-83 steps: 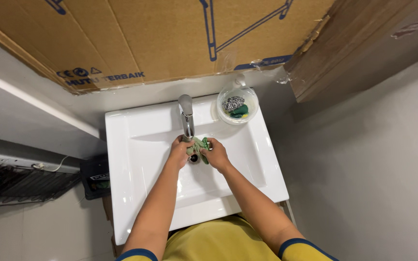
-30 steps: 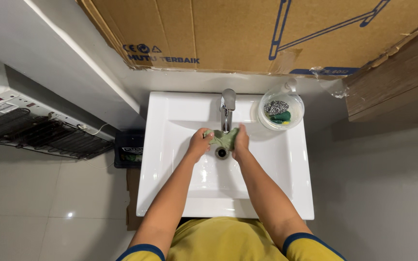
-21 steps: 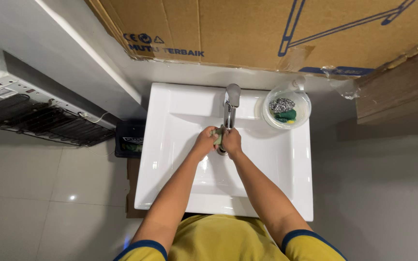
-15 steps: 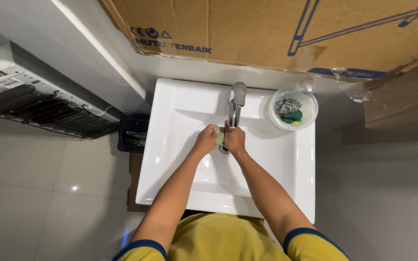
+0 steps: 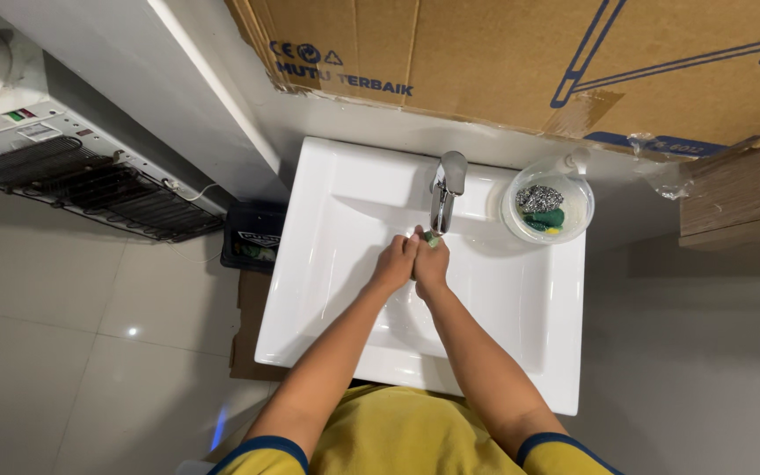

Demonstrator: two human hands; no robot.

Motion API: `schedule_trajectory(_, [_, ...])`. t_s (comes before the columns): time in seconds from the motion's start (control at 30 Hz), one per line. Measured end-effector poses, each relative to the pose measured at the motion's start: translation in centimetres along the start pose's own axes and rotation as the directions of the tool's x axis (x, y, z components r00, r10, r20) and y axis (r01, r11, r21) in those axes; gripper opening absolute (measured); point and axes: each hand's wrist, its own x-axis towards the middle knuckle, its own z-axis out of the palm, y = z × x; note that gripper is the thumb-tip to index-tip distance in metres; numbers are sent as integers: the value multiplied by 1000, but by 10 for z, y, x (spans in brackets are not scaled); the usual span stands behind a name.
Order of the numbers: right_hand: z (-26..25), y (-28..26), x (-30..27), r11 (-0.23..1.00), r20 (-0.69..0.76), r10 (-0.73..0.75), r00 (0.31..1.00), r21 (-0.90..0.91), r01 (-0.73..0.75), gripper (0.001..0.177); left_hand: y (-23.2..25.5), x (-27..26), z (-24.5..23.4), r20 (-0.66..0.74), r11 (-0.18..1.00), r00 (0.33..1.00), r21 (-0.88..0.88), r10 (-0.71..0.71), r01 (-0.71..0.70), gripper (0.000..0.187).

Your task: The person cleans a white sink and a chrome faucet by hand using a green cloth and water. They wipe the rim, basin, faucet, and drain area, then rinse the cloth under the tap.

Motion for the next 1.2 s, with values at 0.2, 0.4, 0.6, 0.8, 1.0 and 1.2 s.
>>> schedule_trajectory(0.2, [-12,-19,5,942,-116,-171,978,-310,128,27,62,-25,-18,28,937,999,349,18,-26,51])
schedule_trajectory(0.4, [-28,-29,3,822,-52,-163,985,-559,107,36,77,-24,-23,128,885,991,455,47,-100,58])
schedule_trajectory(0.6, [-49,-44,-1,875,40,-21,999,-483,37,35,34,-1,-26,-29,981,998,185,-53,58,53])
schedule_trajectory(0.8, [-60,-40,-20,950,248,183,951,-292,-107,29,-13,12,-71,-10,957,998,-284,-65,59,39])
schedule_trajectory(1.0, [-14,-19,-36,989,430,73,900,-146,-11,24,-18,6,-72,90,975,991,-189,-100,116,32])
schedule_trajectory(1.2, [30,-17,-48,915,502,-163,850,-244,320,25,5,-19,-100,294,425,931,-830,-214,360,33])
